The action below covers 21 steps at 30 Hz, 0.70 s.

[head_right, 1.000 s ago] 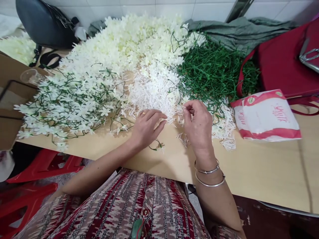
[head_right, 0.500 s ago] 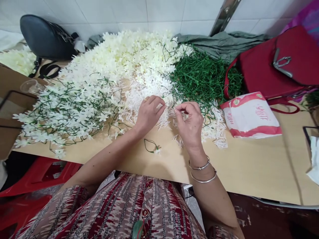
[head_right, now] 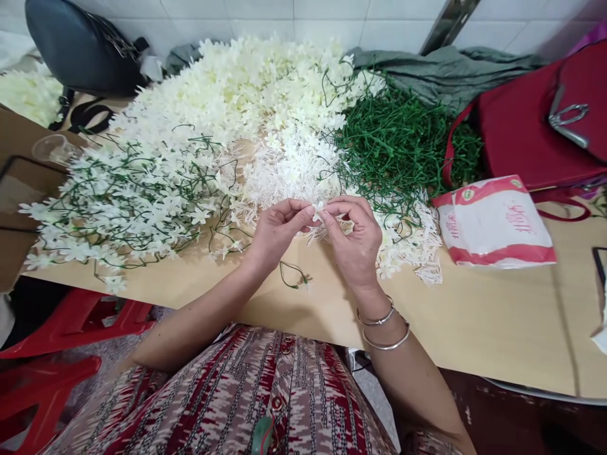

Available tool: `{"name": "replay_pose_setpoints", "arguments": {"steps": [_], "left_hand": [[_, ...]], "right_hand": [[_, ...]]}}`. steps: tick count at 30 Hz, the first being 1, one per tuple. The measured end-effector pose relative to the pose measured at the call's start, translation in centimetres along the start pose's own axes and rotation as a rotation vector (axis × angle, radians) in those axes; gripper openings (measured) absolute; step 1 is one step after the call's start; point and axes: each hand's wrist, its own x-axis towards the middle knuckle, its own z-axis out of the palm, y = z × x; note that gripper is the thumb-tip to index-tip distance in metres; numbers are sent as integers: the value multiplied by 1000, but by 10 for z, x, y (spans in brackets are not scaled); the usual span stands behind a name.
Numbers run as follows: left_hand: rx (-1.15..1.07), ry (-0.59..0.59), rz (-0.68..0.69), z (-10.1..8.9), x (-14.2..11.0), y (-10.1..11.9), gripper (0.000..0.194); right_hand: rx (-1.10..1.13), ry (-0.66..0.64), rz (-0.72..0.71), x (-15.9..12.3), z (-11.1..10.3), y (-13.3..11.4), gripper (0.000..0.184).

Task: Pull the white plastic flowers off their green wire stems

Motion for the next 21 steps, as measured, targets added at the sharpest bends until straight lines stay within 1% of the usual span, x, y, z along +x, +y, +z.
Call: {"name": "replay_pose_setpoints", "arguments": {"steps": [5,7,10,12,16,19,21], "left_hand": [[-113,35,-53,-2,0,-5,27],[-183,26,-95,-3,2,-9,25],[-294,12,-171,-5,4,-15,25],[-336,13,-195,-4,4,-19,27],[-340,-3,-182,0,2,-25,29],[-290,-21,-120,3,0,-27,30],[-278,-10,-86,5,-1,-27,30]], "right_hand": [[-84,-27,-75,-2,1,1,3],[-115,-39,-83,-4,2,-2,4],[-137,-52,-51,-7,5,-5,4],[-127,-52,-2,-8,7,-4,4],[-63,-33,92,-11,10,-1,4],[-35,-14,106,-11,11,2,5],[-13,-3,110,-12,12,4,4]]}}
